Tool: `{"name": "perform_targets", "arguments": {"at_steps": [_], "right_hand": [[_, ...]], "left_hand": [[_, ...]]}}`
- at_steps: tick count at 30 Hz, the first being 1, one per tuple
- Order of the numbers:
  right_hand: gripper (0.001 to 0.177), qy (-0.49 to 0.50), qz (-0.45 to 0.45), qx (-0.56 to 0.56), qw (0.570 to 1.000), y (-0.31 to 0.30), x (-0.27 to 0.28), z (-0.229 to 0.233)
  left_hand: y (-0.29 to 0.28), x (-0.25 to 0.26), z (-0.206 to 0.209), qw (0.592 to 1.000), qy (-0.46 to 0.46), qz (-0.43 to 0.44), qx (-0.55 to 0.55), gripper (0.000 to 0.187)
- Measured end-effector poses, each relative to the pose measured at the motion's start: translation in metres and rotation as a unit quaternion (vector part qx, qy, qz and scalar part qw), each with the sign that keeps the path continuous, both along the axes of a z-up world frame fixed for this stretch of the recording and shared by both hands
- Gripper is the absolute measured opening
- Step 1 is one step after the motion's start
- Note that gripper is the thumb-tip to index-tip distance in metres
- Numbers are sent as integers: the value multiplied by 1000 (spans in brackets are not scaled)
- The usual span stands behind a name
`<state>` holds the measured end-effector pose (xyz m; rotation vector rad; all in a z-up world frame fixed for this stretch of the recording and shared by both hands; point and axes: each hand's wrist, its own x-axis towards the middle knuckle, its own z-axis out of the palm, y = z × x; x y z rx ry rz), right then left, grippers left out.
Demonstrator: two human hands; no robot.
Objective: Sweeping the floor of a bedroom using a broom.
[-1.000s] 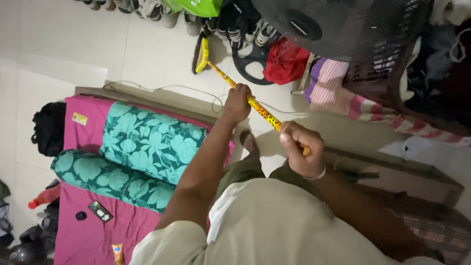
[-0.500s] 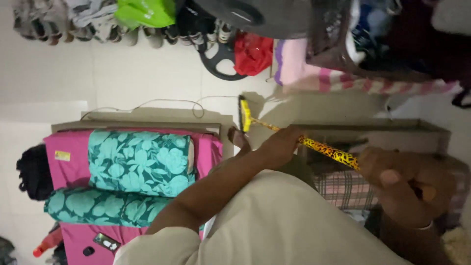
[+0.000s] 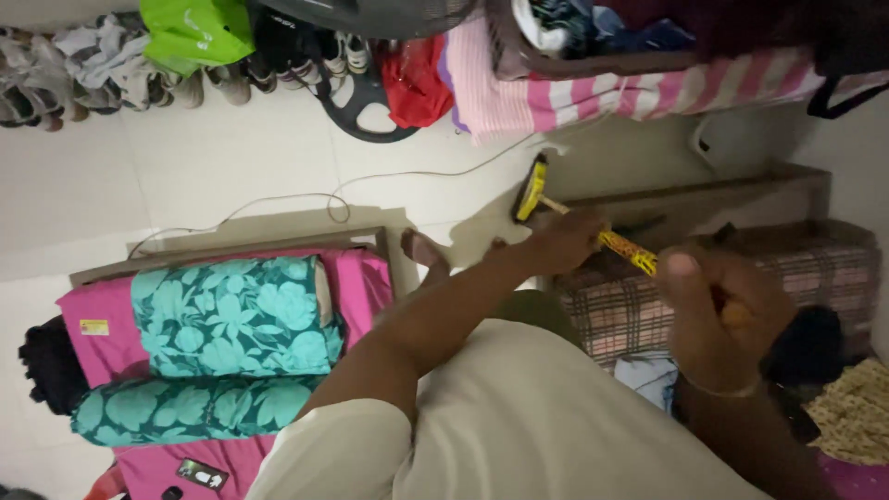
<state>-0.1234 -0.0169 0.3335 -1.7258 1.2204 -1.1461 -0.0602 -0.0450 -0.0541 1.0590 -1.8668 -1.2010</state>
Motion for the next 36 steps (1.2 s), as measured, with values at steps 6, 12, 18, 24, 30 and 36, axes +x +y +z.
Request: {"name": "perform_targets", "arguments": {"at_steps": [6,12,18,24,30,36], "right_hand": [[42,-55,10,23,998,-15,-26,-50],[41,-220,80,73,969,-21,-33,-100],[41,-279,111,96,949,-15,-17,-130],[37,-255,194,137,937,-12,-21,-90],[37,-163,196,76,964,-11,-5,14],[42,-114,167,31,979,-18,22,24]], "left_hand": [[-28,20,37,999,-7,53,-4,32],[-4,76,40,990,-101,83,57,21],[42,131,31,975,-154,156,41,22],[48,139,95,970,-162,153,92,37],[51,93,101,977,-127,172,-5,17],[28,130,201,991,-58,94,69,21]]}}
